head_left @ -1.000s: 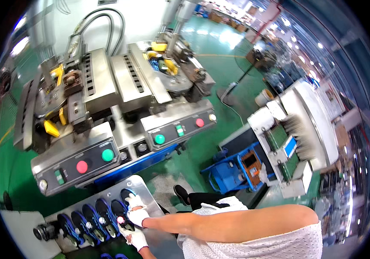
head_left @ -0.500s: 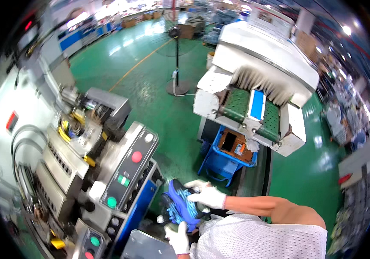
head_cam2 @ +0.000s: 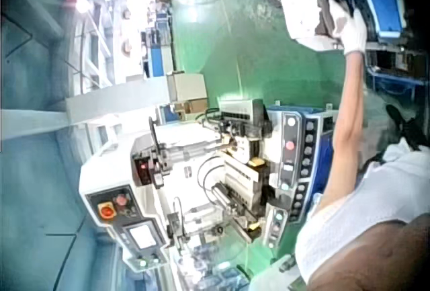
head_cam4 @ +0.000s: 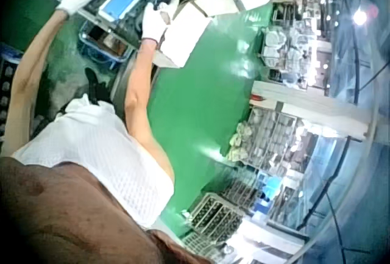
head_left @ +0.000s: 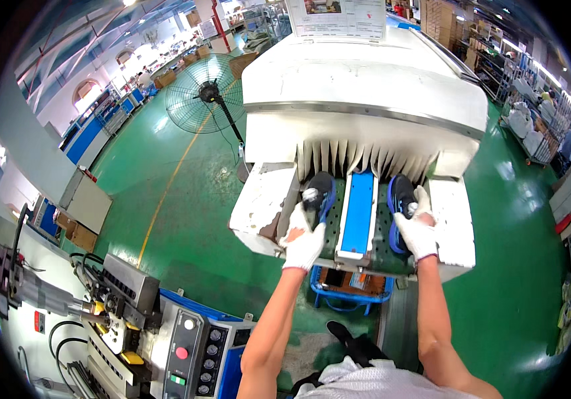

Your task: The person operates multiple industrial machines to process blue sneakers, picking them up from a conveyor belt, placing them into a shaping machine, and then returning them to the conveyor belt.

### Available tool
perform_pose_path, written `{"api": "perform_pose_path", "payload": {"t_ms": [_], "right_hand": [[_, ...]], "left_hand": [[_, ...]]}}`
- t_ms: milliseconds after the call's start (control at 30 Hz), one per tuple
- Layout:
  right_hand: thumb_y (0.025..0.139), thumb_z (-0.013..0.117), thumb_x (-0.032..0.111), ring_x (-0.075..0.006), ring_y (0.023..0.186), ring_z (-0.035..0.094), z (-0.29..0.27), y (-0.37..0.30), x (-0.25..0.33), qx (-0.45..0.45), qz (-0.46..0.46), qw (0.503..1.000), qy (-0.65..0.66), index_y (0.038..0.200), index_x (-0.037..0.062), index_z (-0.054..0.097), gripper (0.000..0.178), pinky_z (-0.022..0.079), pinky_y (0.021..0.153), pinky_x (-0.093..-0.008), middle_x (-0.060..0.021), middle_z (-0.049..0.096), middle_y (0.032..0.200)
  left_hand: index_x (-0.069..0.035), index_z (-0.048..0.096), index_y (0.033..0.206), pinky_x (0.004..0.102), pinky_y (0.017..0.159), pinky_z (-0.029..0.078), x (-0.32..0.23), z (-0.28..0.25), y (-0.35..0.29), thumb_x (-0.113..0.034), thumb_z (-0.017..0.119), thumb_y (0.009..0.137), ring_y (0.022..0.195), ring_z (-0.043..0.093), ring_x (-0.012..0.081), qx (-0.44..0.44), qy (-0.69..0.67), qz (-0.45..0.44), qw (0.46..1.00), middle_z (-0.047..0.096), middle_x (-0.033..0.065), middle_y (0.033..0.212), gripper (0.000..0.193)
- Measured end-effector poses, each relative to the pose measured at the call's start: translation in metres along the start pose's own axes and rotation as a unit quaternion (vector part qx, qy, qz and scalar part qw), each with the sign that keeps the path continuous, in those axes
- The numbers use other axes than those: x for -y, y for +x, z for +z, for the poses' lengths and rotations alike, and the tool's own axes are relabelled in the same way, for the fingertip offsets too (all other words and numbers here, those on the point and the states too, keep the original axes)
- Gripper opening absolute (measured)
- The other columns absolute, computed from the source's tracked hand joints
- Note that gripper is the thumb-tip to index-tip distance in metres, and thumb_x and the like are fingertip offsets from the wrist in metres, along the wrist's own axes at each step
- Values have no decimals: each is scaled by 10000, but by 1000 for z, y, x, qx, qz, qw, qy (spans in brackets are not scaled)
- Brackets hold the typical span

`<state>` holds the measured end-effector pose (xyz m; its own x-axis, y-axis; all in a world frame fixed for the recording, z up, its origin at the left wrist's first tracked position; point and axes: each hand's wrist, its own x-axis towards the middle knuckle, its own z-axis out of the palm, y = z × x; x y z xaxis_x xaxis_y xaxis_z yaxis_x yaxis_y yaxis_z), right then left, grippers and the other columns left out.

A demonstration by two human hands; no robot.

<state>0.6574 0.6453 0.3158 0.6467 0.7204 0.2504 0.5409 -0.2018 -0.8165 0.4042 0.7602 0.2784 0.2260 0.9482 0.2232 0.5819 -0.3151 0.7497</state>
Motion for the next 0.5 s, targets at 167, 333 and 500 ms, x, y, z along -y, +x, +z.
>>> {"api": "perform_pose_path", "payload": {"t_ms": [167, 333, 500], "right_hand": [[748, 760, 365, -448, 1149, 632, 66, 100, -48, 45, 71, 970, -227, 1437, 1, 453, 838, 502, 994, -487, -294, 667, 1203], [858, 723, 451, -409, 1173, 628, 105, 122, -23, 64, -12, 950, -305, 1183, -17, 671, 572, 467, 1039, -466, -262, 675, 1212], [1010, 631, 135, -265, 1271, 587, 146, -82, 40, 176, -232, 945, 145, 1426, -55, 509, 473, 452, 1092, -379, -180, 605, 1394]], "left_hand": [[62, 368, 1490, 463, 1129, 390, 42, 77, 119, -227, 683, 868, 1340, 473, 462, 0, -19, 70, 997, 473, 338, 1443, 755], [58, 438, 1429, 477, 1120, 408, 64, 50, 78, -257, 610, 901, 1289, 520, 458, -16, -18, 54, 998, 518, 318, 1398, 639], [-108, 586, 1282, 515, 1043, 452, 121, -53, -194, -325, 563, 970, 1167, 619, 386, 80, -57, -140, 985, 632, 223, 1252, 381]]}}
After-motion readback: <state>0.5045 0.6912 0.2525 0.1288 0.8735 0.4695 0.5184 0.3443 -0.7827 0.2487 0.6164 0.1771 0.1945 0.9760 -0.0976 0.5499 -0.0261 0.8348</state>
